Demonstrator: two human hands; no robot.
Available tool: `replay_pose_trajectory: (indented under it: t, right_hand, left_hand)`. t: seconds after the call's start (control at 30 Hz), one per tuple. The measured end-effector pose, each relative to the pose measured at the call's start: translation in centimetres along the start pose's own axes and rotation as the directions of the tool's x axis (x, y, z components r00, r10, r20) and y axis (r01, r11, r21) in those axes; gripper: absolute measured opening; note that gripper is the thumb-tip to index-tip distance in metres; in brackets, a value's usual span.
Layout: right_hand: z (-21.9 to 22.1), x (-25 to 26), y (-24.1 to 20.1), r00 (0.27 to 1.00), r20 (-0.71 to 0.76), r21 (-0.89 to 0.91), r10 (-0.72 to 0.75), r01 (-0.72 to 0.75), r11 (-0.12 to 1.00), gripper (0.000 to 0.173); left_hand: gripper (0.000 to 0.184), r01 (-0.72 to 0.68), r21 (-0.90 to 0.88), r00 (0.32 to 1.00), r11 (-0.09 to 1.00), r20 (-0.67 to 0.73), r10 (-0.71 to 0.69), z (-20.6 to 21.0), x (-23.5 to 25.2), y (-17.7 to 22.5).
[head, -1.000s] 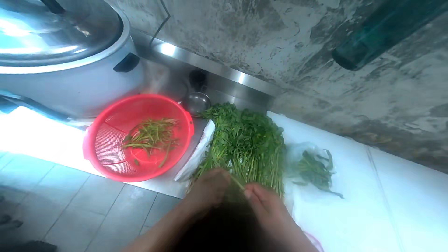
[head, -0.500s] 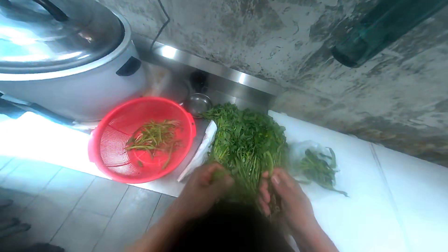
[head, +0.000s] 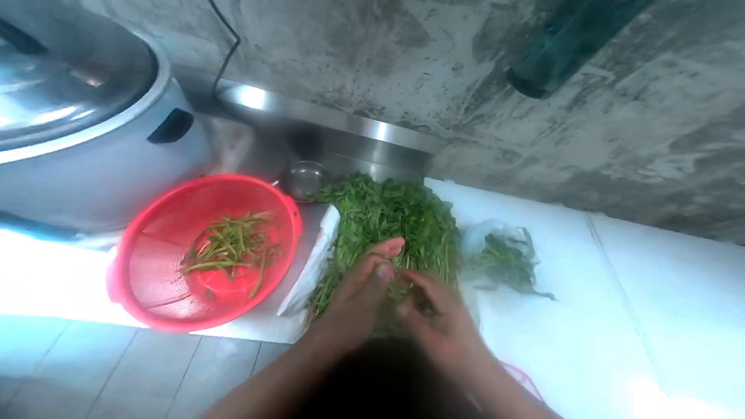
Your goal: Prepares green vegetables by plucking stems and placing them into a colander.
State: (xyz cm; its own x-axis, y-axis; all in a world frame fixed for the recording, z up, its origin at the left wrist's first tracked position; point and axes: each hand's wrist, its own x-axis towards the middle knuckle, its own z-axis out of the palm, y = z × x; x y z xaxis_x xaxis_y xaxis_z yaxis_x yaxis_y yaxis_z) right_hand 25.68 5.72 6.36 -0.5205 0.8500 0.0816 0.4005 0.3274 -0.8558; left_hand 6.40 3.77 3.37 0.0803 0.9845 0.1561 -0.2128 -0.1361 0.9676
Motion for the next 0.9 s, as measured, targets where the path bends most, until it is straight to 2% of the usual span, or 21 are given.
replay_pose_trajectory:
  t: [0.1,0.17,0.23,0.27,0.3,0.37,0.43,0.5,0.53,0.6,0.63,0.7,0.73,0.8,0.83,0.9]
  right_hand:
    - [1.9,1.4,1.1,0.994,-0.106,0.039,-0.037,0.042,0.998,0.031]
    - [0.9,1.9,2.1,0.979,-0.203,0.008,-0.022,0.025,1.000,0.025]
    - [-1.2,1.8,3.0,0.973,-0.223,0.047,0.062,-0.052,0.998,0.026]
    - [-2.5,1.6,3.4,0.962,-0.254,0.039,0.104,-0.097,0.995,0.025]
    - [-3.9,1.4,3.9,0.941,-0.314,0.001,0.127,-0.133,0.991,0.025]
    - [-7.3,0.8,5.2,0.878,-0.474,-0.170,0.066,-0.165,0.972,0.025]
    - [-10.8,0.2,7.7,0.824,-0.564,-0.322,-0.058,-0.155,0.934,0.028]
    - [-13.5,-0.1,10.9,0.818,-0.568,-0.433,-0.092,-0.202,0.879,0.031]
    - [-14.3,-0.3,12.6,0.838,-0.545,-0.475,-0.021,-0.287,0.832,0.032]
    - [-14.6,-0.6,15.0,0.848,-0.454,-0.531,0.273,-0.504,0.681,0.042]
    - [-13.9,-0.7,15.4,0.843,-0.425,-0.560,0.330,-0.531,0.636,0.049]
    - [-10.9,-1.0,14.1,0.872,-0.385,-0.568,0.303,-0.483,0.666,0.045]
    - [-9.0,-1.1,12.4,0.877,-0.332,-0.520,0.348,-0.478,0.708,0.039]
    - [-5.6,-0.9,10.1,0.868,-0.084,-0.397,0.490,-0.480,0.782,0.032]
    - [-4.1,-0.7,10.0,0.846,0.042,-0.367,0.532,-0.482,0.796,0.033]
    - [-1.8,-0.6,10.4,0.785,0.168,-0.430,0.596,-0.486,0.761,0.038]
  left_hand:
    - [0.043,0.027,0.076,0.996,0.997,0.079,-0.033,2.6,3.0,0.0]
    - [0.040,0.070,0.069,0.987,0.995,0.142,-0.080,3.2,4.4,-0.5]
    - [0.036,0.155,0.033,0.965,0.987,0.208,-0.158,3.2,4.9,-0.6]
    - [0.040,0.190,0.026,0.957,0.981,0.216,-0.191,3.0,5.0,-0.6]
    - [0.047,0.211,0.060,0.954,0.976,0.204,-0.219,2.4,5.1,-0.7]
    - [0.051,0.247,0.226,0.960,0.942,0.078,-0.270,1.0,5.2,-1.8]
    - [0.040,0.354,0.456,0.928,0.816,-0.062,-0.368,-0.3,5.0,-3.4]
    - [0.036,0.453,0.636,0.848,0.625,-0.092,-0.521,-0.7,5.2,-5.1]
    - [0.038,0.470,0.702,0.801,0.535,-0.084,-0.593,-0.7,5.3,-6.3]
    - [0.042,0.428,0.813,0.740,0.396,-0.063,-0.670,0.0,5.3,-8.3]
    - [0.044,0.374,0.869,0.726,0.323,-0.058,-0.685,0.4,5.3,-9.0]
    - [0.047,0.259,0.946,0.700,0.192,-0.047,-0.712,1.1,5.5,-10.1]
    - [0.044,0.220,0.961,0.700,0.166,-0.037,-0.713,1.4,5.3,-10.7]
    - [0.036,0.171,0.969,0.741,0.179,-0.006,-0.672,1.8,5.1,-11.1]
    - [0.033,0.141,0.971,0.763,0.194,0.019,-0.646,1.9,5.3,-10.7]
    - [0.032,0.056,0.968,0.828,0.245,0.093,-0.554,1.9,5.4,-9.4]
